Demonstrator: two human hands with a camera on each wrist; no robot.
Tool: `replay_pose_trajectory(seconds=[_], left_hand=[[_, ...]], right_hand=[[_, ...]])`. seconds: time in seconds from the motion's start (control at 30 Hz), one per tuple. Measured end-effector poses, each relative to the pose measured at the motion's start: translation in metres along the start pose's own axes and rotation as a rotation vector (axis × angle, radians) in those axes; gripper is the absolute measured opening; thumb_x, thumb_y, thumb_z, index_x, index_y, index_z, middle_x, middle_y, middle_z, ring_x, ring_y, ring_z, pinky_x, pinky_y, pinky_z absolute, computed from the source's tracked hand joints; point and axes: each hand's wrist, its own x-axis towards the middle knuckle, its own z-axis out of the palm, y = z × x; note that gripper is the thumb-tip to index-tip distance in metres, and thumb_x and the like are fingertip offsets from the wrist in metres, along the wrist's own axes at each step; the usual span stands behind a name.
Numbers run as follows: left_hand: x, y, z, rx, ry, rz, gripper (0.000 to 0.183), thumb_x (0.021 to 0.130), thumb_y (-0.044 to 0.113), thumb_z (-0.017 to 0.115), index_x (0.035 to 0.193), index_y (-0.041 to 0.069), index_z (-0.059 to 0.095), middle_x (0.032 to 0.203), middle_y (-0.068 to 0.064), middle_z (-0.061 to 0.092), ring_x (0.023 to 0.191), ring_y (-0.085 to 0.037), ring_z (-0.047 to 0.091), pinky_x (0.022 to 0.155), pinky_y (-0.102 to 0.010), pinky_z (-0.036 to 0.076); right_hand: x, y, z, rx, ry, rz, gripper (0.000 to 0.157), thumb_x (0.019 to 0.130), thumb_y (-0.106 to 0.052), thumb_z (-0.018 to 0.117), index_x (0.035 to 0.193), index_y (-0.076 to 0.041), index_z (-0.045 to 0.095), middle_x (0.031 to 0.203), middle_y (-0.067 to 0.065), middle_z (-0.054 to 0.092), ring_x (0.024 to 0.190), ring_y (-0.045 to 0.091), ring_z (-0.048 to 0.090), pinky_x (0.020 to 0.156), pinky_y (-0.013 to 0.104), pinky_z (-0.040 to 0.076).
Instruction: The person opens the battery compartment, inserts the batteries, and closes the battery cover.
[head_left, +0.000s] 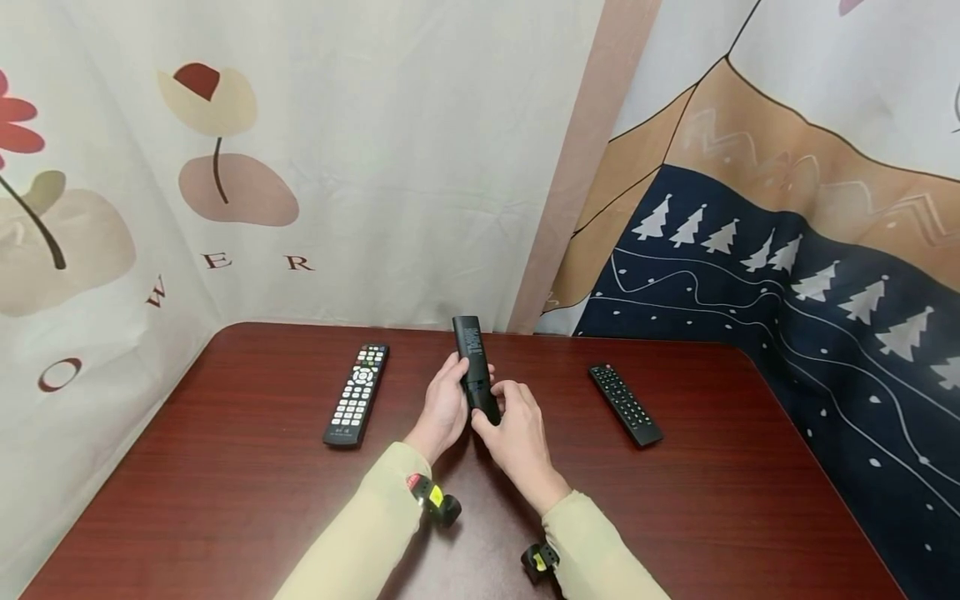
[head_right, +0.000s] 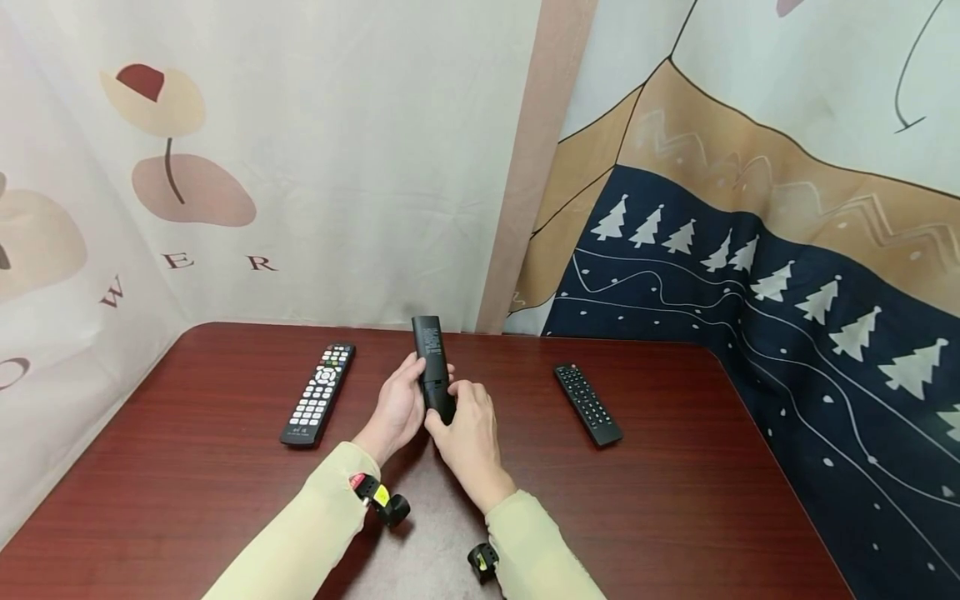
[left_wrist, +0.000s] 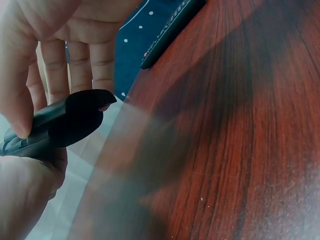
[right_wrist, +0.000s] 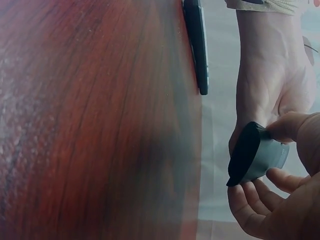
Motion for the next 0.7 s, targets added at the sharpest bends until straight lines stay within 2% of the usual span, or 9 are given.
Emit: replay_pose_trajectory(seconds=[0.23,0.43,0.7], left_hand=[[-0.0004,0.0003,0.0005,-0.002,-0.019,0.005,0.051,0.112,0.019,0.026,0.162,0.009,0.025,0.138,-0.031,0.044,0.123,-0.035,0.045,0.106,-0.040,0.036],[-0.0011,0.0010,0.0013,0.006,-0.025,-0.006,0.049,0.112,0.021,0.025,0.160,0.009,0.027,0.136,-0.027,0.045,0.105,-0.021,0.055,0.102,-0.048,0.044],[-0.0017,0.0019,0.0036,0.012,-0.018,-0.001,0.047,0.112,0.019,0.025,0.157,0.006,0.032,0.134,-0.027,0.047,0.100,-0.021,0.058,0.100,-0.049,0.046]], right_hand=[[0.0023,-0.0007,0.0016,-0.020,0.010,-0.032,0.040,0.086,-0.014,0.080,0.120,0.002,0.066,0.110,0.019,0.064,0.093,0.032,0.065,0.081,0.044,0.055],[0.0036,-0.0002,0.0024,-0.027,0.013,-0.039,0.040,0.086,-0.015,0.081,0.120,0.003,0.066,0.108,0.020,0.063,0.090,0.030,0.063,0.080,0.042,0.054],[0.0027,0.0007,0.0021,-0.021,0.007,-0.045,0.041,0.087,-0.015,0.081,0.120,0.003,0.066,0.109,0.021,0.062,0.092,0.032,0.063,0.080,0.043,0.054]])
